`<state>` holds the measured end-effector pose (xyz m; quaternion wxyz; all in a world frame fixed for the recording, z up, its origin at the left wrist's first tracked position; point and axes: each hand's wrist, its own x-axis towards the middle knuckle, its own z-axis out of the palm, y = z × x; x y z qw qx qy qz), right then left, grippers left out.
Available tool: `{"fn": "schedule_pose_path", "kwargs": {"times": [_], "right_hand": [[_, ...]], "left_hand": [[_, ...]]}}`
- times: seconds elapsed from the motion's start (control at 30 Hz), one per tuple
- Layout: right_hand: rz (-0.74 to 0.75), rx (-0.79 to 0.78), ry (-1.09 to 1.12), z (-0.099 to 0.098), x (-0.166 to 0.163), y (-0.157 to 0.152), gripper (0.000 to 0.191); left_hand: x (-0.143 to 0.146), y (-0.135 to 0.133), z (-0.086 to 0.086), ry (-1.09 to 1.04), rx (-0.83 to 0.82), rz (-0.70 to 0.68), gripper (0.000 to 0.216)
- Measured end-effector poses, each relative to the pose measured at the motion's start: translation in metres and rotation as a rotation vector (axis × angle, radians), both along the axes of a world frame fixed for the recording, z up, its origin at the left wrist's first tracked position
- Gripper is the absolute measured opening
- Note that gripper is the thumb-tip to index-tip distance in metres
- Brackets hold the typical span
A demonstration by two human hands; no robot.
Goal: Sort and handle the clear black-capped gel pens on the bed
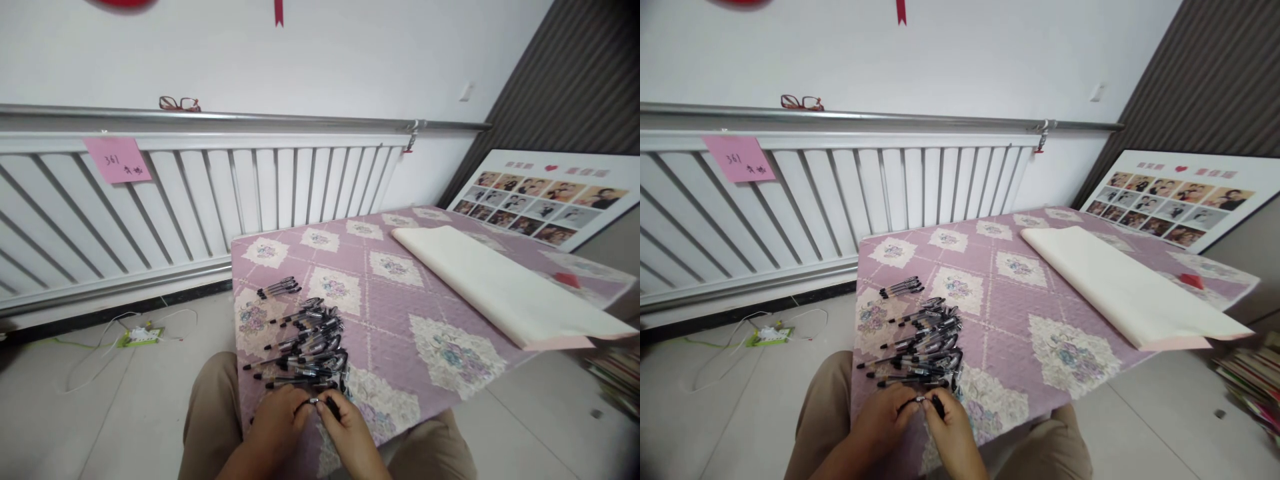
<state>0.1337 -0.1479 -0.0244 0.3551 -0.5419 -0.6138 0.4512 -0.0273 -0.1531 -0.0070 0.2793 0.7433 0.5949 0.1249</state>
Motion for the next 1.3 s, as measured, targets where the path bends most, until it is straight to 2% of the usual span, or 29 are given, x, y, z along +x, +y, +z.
{"fn": "schedule_pose_path", "kwargs": {"times": [0.13,0.33,0.57,0.77,0.87,0.97,1.1,1.2,1.3], "right_hand": [[-0.016,-0.004,0.042,0.001,0.000,0.000,0.018],[-0.015,-0.024,0.007,-0.002,-0.002,0.001,0.017],[-0.151,-0.073,0.107,-0.003,0.003,0.003,0.021],[-0.087,0.049,-0.051,-0.011,-0.005,0.004,0.008],[-0.081,0.053,-0.094,-0.012,-0.008,0.004,0.009],[-0.127,0.008,-0.014,-0.009,-0.005,0.003,0.017],[-0.194,-0.054,0.210,-0.005,0.001,0.000,0.028],[-0.207,-0.155,0.398,-0.007,0.003,-0.003,0.035],[-0.224,-0.148,0.484,-0.012,0.006,-0.005,0.037]], "left_hand": [[0.000,-0.001,0.000,0.035,0.002,-0.034,0.020],[0.003,-0.005,-0.008,-0.027,0.043,-0.021,0.022],[-0.005,-0.002,-0.009,-0.031,0.037,0.024,0.022],[-0.013,-0.001,-0.010,-0.045,0.104,0.064,0.021],[-0.011,-0.001,-0.012,-0.025,0.116,0.063,0.020],[-0.007,0.000,-0.013,0.014,0.111,0.064,0.019],[0.001,0.001,-0.012,0.086,0.125,0.048,0.017],[0.006,0.003,-0.011,0.186,0.134,0.010,0.016],[0.009,0.004,-0.012,0.255,0.147,-0.033,0.016]]}}
